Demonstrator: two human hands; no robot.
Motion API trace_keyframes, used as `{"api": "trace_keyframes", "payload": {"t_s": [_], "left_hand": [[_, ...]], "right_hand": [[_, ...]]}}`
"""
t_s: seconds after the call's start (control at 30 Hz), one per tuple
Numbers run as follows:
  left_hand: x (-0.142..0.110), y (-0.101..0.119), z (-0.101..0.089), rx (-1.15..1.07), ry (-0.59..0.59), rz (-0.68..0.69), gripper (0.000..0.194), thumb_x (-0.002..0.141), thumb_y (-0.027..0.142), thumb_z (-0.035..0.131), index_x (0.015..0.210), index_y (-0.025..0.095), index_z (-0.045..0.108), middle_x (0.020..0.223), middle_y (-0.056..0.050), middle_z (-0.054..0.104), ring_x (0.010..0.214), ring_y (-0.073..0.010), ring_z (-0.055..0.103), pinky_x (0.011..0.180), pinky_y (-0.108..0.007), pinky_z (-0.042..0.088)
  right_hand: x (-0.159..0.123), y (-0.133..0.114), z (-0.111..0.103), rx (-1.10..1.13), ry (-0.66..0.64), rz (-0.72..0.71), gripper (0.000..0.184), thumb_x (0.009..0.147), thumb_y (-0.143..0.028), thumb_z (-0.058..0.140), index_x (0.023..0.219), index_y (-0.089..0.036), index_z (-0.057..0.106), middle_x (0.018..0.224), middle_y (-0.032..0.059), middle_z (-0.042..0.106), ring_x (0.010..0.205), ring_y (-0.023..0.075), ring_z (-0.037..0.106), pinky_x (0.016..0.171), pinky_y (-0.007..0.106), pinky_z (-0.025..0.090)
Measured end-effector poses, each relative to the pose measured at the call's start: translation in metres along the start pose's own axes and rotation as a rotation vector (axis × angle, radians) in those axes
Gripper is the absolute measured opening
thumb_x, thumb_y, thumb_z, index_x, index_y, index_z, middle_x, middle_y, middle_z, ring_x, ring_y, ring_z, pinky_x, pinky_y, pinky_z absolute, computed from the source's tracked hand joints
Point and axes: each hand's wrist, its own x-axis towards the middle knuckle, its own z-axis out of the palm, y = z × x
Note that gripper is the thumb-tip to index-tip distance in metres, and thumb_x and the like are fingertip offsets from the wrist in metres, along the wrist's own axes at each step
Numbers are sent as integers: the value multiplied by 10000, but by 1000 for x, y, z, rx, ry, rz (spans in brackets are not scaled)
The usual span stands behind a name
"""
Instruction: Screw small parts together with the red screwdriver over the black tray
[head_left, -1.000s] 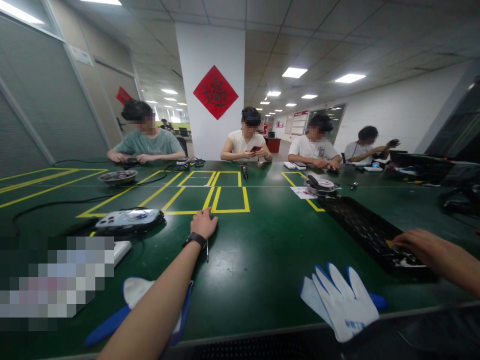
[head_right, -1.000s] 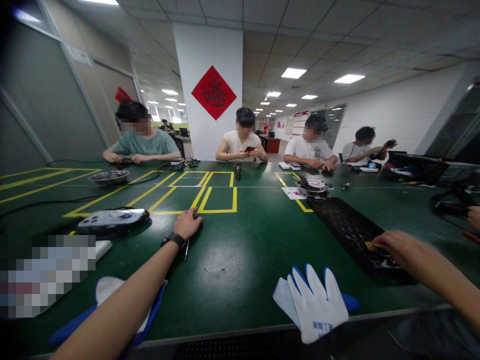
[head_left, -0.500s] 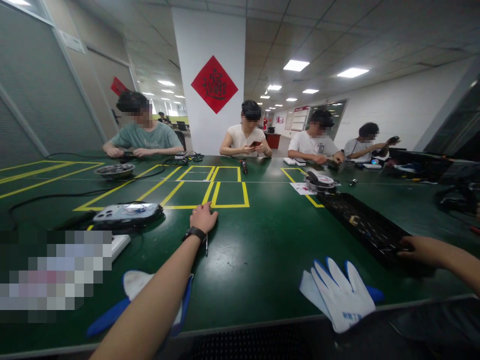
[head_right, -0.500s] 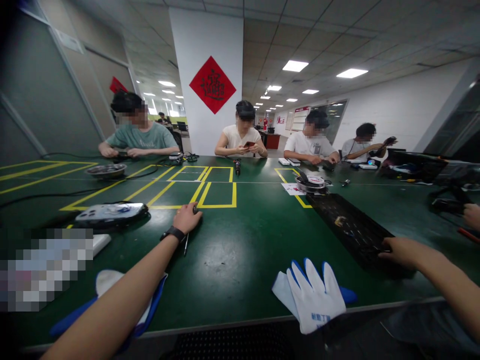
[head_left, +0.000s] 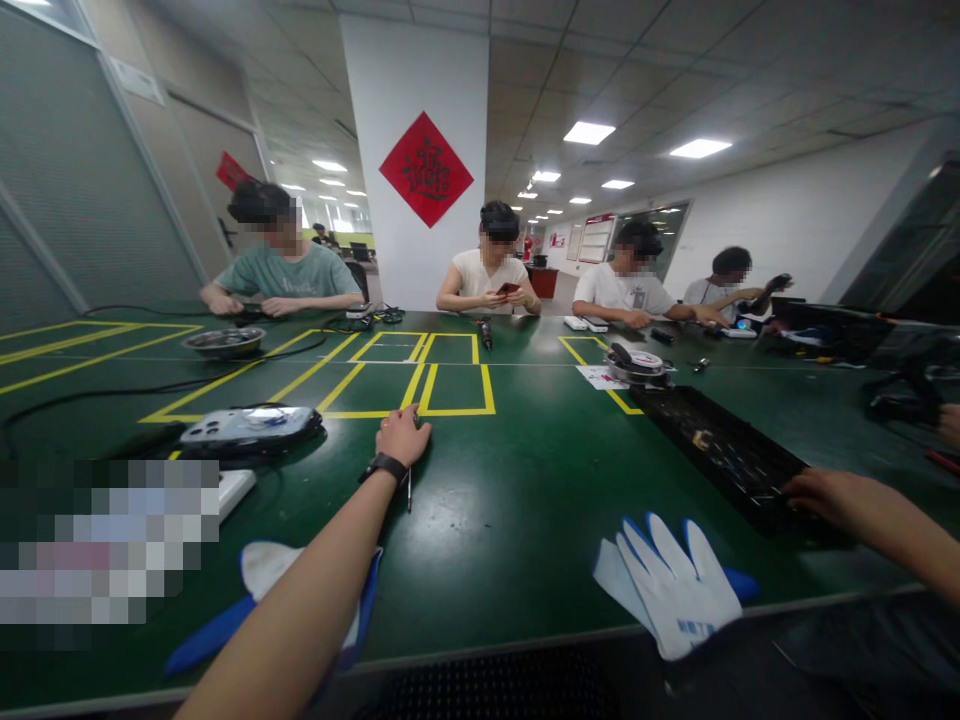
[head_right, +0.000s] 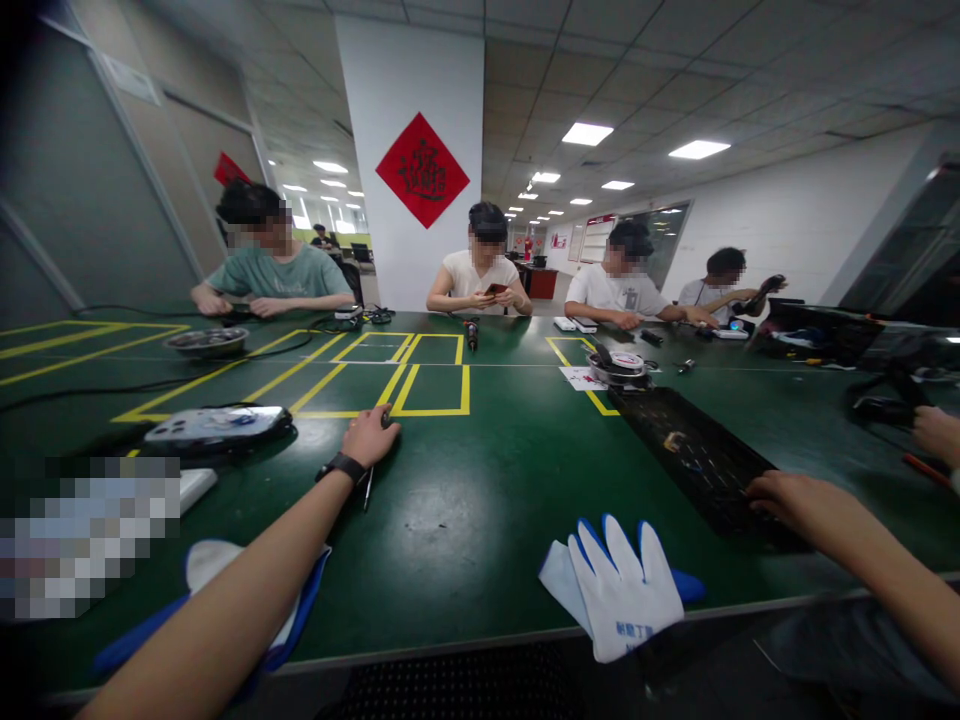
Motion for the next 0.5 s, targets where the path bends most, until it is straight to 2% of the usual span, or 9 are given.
{"api": "trace_keyframes", "payload": {"t_s": [0.17, 0.3, 0.37, 0.43, 0.47, 0.5], "left_hand": [[-1, 0, 0, -6, 2, 8, 511, 745, 400, 404, 1232, 244, 412, 1171, -117, 472, 1081, -295, 439, 883, -421, 368], [-2, 1, -1, 0, 3, 5, 512, 745, 397, 409, 1232, 240, 414, 1169, -119, 476, 1083, -292, 441, 884, -418, 365], [-2, 1, -1, 1, 2, 4, 517, 744, 401, 411, 1236, 241, 410, 1171, -121, 476, 1078, -290, 446, 883, -417, 365], [-1, 0, -1, -1, 3, 4, 518, 743, 404, 409, 1235, 242, 410, 1169, -122, 478, 1073, -289, 450, 879, -416, 368], [-1, 0, -1, -3, 5, 6, 516, 743, 404, 407, 1234, 242, 412, 1166, -122, 480, 1070, -289, 452, 876, -416, 370], [-1, 0, -1, -5, 9, 11, 513, 744, 403, 404, 1231, 241, 415, 1162, -121, 481, 1068, -288, 454, 874, -415, 372]], "right_hand": [[-7, -2, -2, 1, 32, 21, 280, 738, -382, 463, 888, -242, 654, 925, 63, 648, 806, 247, 603, 680, 329, 445], [6, -1, -10, 50, 37, 69, 307, 736, -430, 471, 908, -239, 638, 911, 57, 658, 810, 235, 608, 686, 299, 444], [18, 1, -12, 85, 114, 124, 408, 739, -463, 459, 1042, -214, 569, 960, 78, 644, 820, 228, 607, 699, 289, 446], [30, 6, -8, 108, 201, 151, 618, 706, -475, 497, 1227, -156, 406, 1080, 132, 589, 896, 235, 589, 737, 289, 445], [34, 10, -4, 94, 203, 163, 695, 672, -474, 529, 1250, -122, 370, 1117, 163, 561, 917, 247, 581, 746, 300, 444], [37, 14, 1, 63, 154, 175, 703, 636, -472, 559, 1216, -103, 413, 1089, 180, 572, 910, 263, 581, 738, 317, 444]]}}
